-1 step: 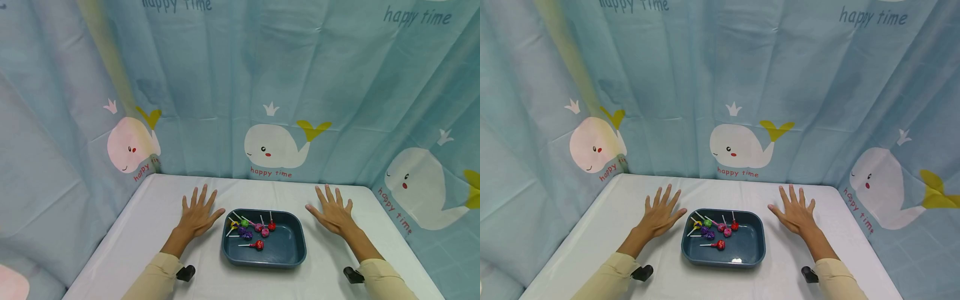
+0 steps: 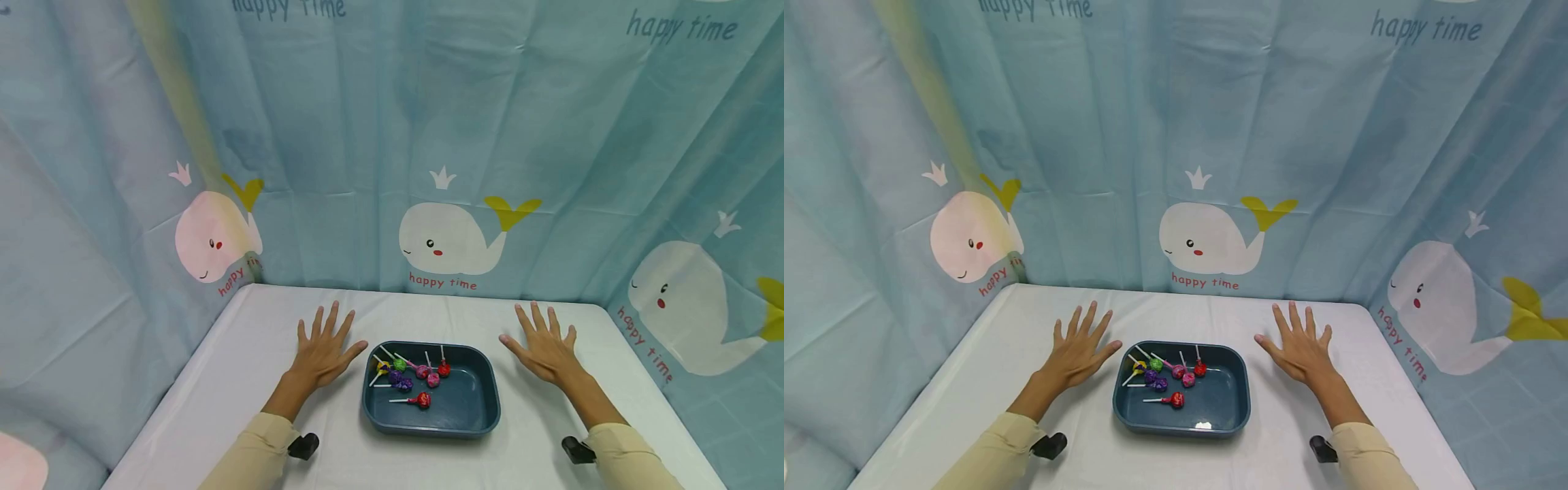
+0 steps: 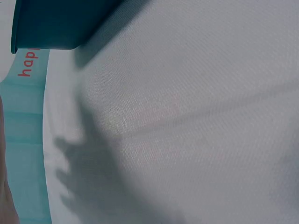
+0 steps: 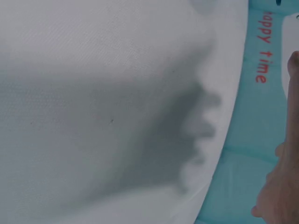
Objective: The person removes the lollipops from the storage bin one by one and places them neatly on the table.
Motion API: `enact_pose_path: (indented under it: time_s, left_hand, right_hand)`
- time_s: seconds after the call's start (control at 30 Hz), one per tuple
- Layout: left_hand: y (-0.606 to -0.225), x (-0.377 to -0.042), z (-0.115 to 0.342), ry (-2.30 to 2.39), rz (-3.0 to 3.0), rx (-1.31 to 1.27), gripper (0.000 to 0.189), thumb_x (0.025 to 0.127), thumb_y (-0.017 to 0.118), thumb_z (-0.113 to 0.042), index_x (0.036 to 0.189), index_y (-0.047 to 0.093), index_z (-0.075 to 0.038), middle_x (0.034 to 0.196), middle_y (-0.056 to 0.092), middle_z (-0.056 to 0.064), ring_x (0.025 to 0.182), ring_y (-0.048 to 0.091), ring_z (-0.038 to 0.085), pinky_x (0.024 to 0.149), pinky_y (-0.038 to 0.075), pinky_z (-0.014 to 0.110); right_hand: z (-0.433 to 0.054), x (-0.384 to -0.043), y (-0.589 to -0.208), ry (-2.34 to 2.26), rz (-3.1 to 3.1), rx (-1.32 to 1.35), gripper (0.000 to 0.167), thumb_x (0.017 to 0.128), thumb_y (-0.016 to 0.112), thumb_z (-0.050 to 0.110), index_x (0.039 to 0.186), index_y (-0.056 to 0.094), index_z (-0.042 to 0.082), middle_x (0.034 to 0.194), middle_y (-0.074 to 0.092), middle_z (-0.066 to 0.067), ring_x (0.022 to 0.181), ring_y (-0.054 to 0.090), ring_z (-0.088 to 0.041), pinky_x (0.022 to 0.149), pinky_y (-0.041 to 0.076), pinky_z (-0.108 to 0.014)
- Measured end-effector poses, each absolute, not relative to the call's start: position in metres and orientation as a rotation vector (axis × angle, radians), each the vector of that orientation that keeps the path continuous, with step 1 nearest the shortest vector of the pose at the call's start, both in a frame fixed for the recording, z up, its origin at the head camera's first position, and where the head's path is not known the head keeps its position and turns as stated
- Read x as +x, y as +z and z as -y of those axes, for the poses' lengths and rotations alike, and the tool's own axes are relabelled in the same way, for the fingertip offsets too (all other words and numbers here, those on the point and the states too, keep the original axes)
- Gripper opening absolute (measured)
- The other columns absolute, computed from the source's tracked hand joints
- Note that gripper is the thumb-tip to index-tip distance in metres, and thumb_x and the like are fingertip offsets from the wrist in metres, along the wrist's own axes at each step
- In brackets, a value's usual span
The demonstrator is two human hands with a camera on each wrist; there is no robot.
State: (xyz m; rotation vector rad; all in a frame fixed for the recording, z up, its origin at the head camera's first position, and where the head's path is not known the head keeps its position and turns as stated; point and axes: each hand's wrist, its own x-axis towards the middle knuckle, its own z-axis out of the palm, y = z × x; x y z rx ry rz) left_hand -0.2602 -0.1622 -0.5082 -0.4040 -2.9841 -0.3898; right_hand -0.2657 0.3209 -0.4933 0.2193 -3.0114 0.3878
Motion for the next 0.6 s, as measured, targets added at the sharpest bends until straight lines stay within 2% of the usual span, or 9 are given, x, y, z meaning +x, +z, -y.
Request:
enact_pose_path:
  time_s: [0.27,0.4,0.6]
  left_hand:
    - [-0.505,-0.258,0.163,-0.395,2.978,-0.417,0.086,0.103,0.043,-0.073,0.171,0.024,-0.023,0.179,0.008,0.014,0.163,0.007,0.047,0.121,0.005,0.083]
    - [-0.504,-0.256,0.162,-0.432,2.988,-0.411,0.087,0.103,0.043,-0.073,0.171,0.023,-0.023,0.178,0.01,0.015,0.163,0.01,0.047,0.122,0.008,0.082]
    - [-0.501,-0.247,0.157,-0.644,2.967,-0.425,0.087,0.103,0.047,-0.071,0.17,0.027,-0.019,0.175,0.024,0.017,0.158,0.029,0.046,0.121,0.024,0.077]
  right_hand:
    - [-0.323,-0.262,-0.494,0.413,2.969,0.215,0.097,0.1,0.049,0.074,0.17,0.024,0.011,0.173,0.018,-0.03,0.155,0.012,-0.061,0.11,0.005,-0.091]
    - [-0.322,-0.258,-0.495,0.465,2.915,0.224,0.095,0.101,0.053,0.07,0.168,0.027,0.008,0.17,0.024,-0.032,0.152,0.02,-0.061,0.109,0.014,-0.088]
    - [-0.317,-0.249,-0.497,0.716,2.826,0.211,0.094,0.1,0.064,0.061,0.165,0.031,0.001,0.165,0.033,-0.033,0.147,0.032,-0.059,0.111,0.028,-0.082]
